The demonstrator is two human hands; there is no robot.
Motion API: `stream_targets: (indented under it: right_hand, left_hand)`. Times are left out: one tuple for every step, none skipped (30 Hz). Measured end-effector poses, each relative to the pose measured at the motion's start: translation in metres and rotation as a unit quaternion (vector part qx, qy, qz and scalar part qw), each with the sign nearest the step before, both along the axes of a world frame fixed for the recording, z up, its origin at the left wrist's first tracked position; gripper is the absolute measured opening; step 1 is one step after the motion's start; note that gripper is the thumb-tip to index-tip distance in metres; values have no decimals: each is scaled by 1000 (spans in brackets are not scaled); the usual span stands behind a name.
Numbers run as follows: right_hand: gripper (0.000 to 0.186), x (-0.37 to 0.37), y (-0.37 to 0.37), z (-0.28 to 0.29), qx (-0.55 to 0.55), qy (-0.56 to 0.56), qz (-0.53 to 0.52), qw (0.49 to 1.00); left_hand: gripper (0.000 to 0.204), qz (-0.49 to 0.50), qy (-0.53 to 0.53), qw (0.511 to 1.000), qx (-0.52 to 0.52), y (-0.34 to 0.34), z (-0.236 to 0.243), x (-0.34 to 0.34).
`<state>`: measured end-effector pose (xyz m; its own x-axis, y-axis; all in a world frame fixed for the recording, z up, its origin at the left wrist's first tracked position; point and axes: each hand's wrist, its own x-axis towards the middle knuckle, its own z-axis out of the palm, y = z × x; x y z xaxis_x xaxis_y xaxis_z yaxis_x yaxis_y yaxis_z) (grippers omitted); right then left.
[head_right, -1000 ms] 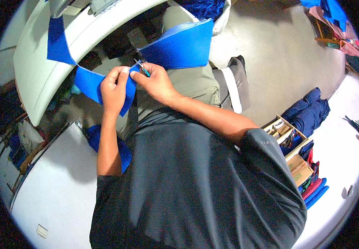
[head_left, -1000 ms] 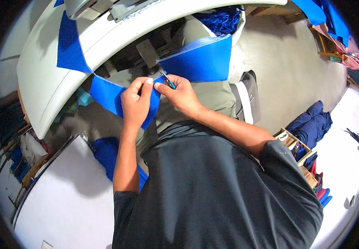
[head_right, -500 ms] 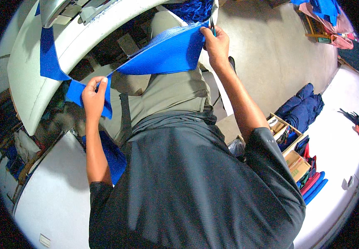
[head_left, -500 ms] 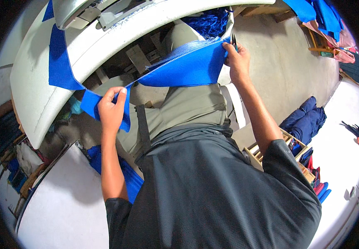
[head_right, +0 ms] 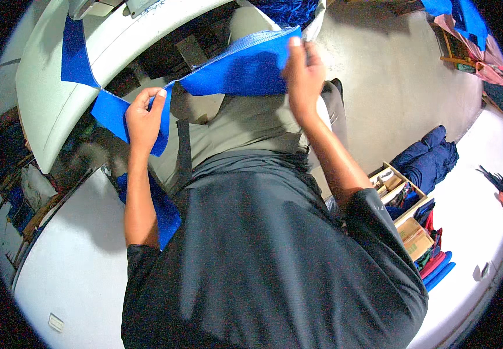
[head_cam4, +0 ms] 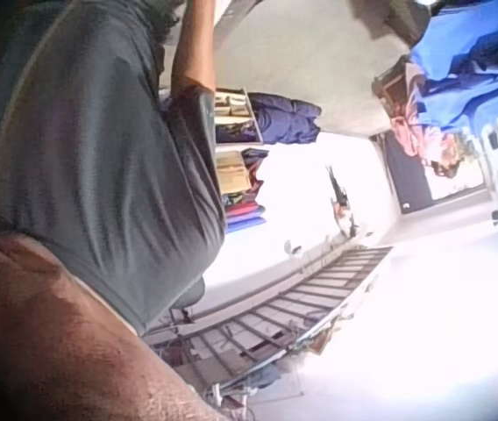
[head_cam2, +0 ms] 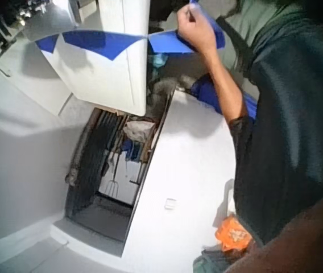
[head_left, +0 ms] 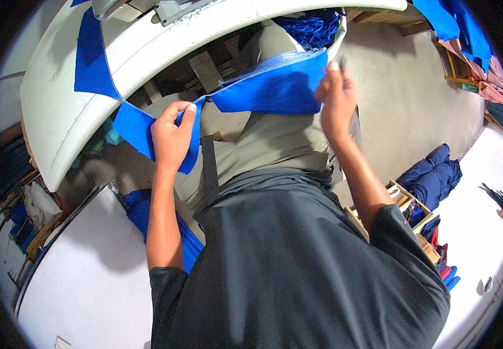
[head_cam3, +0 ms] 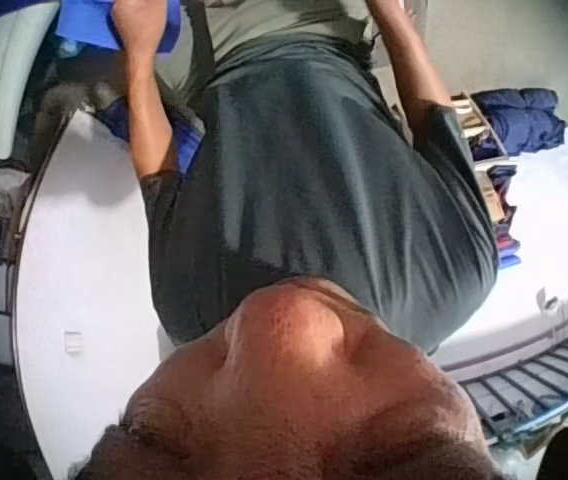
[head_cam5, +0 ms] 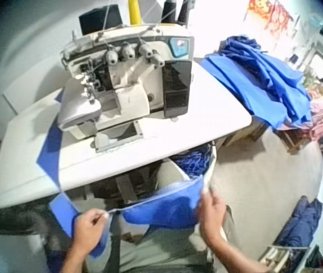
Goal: The person uses scissors to trim the edges of a blue fabric piece with a zipper. They hold the fabric with one hand and cut along the edge with the other, then briefly reposition the fabric to continue trimming.
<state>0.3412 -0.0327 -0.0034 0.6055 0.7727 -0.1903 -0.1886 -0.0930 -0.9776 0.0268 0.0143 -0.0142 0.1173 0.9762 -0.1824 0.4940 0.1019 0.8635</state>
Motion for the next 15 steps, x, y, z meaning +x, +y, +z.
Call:
stream_targets:
  right_hand:
    - [31, -17, -6, 8, -25, 30, 67, 997]
    - [35, -35, -12, 14, -49, 62, 131, 988]
    - [38, -52, -14, 17, -84, 143, 182, 969]
    - [42, -68, -13, 16, -117, 222, 230, 940]
    - [41, -83, -12, 8, -152, 258, 263, 917]
    - [40, -96, -11, -2, -186, 293, 295, 890]
    - [40, -105, -10, -9, -204, 298, 307, 880]
    - [41, -112, -9, -14, -223, 303, 319, 870]
    - [41, -116, -6, -16, -227, 311, 331, 861]
    - [41, -119, -4, -16, -223, 312, 332, 862]
    - [41, -122, -2, -16, -219, 313, 333, 862]
    - [41, -124, -1, -16, -215, 313, 334, 863]
    - [41, -125, 0, -17, -213, 312, 337, 862]
    - [41, -126, 2, -19, -211, 311, 341, 862]
    - [40, -128, 3, -20, -209, 310, 344, 861]
  left_hand:
    - [19, -2, -4, 1000, 5, -1, 2, 2]
    - [19, -6, -6, 1000, 10, -2, 4, 4]
    - [19, -8, -8, 1000, 15, -3, 7, 4]
    - [19, -8, -11, 1000, 16, -3, 7, 5]
    - [19, -10, -13, 1000, 17, -4, 7, 5]
    - [18, -11, -15, 1000, 17, -5, 6, 5]
    - [18, -11, -15, 1000, 8, -5, 7, 6]
    - [18, -11, -14, 1000, -2, -5, 7, 6]
    - [18, -8, -12, 1000, -12, -6, 8, 5]
    - [17, -9, -11, 1000, -9, -7, 8, 5]
    - [17, -11, -10, 1000, -7, -7, 8, 5]
    - [17, -12, -10, 1000, -4, -8, 7, 6]
    - [17, -10, -14, 1000, -5, -9, 6, 6]
    - [16, -9, -17, 1000, -5, -10, 5, 7]
    - [16, -8, -21, 1000, -5, -11, 4, 6]
